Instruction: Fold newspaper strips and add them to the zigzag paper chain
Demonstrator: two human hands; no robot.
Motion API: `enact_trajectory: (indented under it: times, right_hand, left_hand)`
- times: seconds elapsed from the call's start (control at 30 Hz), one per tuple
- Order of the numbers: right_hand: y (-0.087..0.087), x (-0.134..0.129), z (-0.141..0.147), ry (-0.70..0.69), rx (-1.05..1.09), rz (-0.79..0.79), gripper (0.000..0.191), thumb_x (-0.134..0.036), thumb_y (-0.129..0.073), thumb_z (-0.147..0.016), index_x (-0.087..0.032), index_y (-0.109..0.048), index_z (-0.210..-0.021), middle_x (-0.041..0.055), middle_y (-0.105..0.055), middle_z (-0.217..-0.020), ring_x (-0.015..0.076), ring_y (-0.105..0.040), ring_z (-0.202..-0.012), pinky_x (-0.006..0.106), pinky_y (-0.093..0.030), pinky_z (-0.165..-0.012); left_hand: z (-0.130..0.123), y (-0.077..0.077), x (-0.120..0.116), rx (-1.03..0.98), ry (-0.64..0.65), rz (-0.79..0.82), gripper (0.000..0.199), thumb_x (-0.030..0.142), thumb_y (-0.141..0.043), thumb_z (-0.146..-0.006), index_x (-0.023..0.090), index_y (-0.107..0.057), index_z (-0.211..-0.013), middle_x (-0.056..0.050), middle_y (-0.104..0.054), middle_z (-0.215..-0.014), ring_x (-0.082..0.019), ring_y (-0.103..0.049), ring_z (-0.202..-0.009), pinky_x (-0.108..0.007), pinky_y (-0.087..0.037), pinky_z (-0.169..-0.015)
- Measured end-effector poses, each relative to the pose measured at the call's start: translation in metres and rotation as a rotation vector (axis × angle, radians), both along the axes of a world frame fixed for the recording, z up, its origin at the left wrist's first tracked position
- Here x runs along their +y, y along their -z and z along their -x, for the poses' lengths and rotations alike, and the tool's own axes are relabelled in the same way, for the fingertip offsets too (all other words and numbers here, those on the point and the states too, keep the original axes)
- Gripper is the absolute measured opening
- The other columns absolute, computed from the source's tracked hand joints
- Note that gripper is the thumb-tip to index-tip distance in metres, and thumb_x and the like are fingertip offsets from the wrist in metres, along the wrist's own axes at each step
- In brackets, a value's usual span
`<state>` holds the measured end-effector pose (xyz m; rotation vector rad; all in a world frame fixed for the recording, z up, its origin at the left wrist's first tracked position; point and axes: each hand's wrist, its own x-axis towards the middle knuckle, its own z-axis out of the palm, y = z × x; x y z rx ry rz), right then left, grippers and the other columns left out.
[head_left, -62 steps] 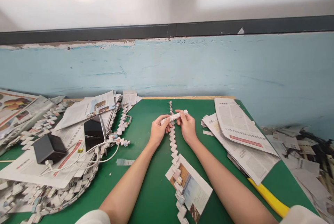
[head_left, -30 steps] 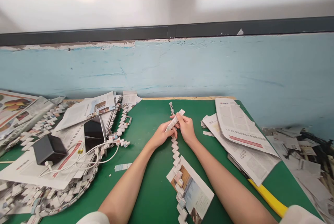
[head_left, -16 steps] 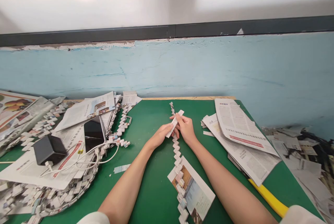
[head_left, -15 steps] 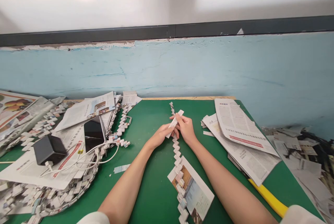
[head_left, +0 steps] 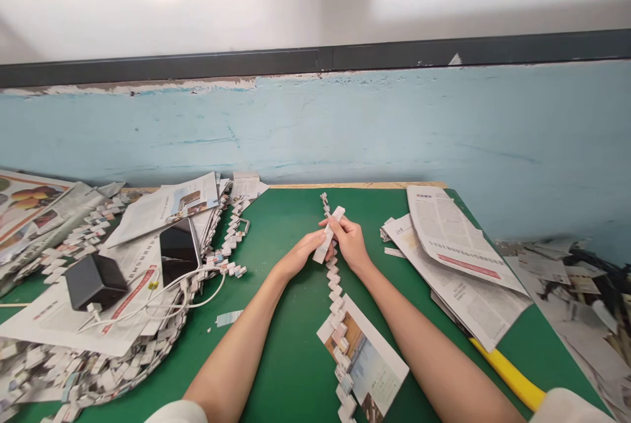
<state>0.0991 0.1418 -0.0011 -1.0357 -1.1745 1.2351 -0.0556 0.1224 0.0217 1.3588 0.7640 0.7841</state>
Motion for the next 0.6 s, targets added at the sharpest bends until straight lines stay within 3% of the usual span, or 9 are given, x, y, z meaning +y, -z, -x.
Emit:
enact_trajectory:
  times: [0.17,0.4,0.6]
  right_hand:
    - [-0.002,-0.002,0.000,-0.044,-0.027,-0.056,0.042,-0.058,-0.068,-0.092,-0.019,-0.081,-0.082,0.0084,-0.067,-0.094,0.0160,-0.058,-0.065,0.029,-0.045,-0.054]
    - [0.004,0.003,-0.001,-0.020,0.080,0.011,0.049,-0.064,-0.065,-0.092,-0.018,-0.079,-0.084,0.0011,-0.055,-0.064,0.0136,-0.046,-0.054,0.028,-0.040,-0.053]
    - [0.003,0.003,0.000,-0.012,0.120,0.040,0.050,-0.067,-0.064,-0.092,-0.019,-0.078,-0.087,-0.0027,-0.045,-0.056,0.0132,-0.042,-0.050,0.029,-0.037,-0.053]
  left_hand:
    - [-0.008,0.012,0.002,0.056,-0.099,0.004,0.059,0.073,-0.054,-0.094,0.018,-0.053,-0.074,-0.001,-0.054,-0.064,-0.013,-0.046,-0.060,-0.027,-0.038,-0.061]
    - [-0.008,0.018,0.004,0.012,-0.110,0.039,0.056,0.073,-0.061,-0.089,0.017,-0.057,-0.086,0.003,-0.051,-0.060,-0.011,-0.042,-0.056,-0.025,-0.034,-0.057]
    - [-0.007,0.018,0.004,-0.068,-0.058,0.097,0.051,0.067,-0.064,-0.090,0.017,-0.058,-0.091,0.001,-0.056,-0.060,-0.012,-0.047,-0.056,-0.025,-0.035,-0.059]
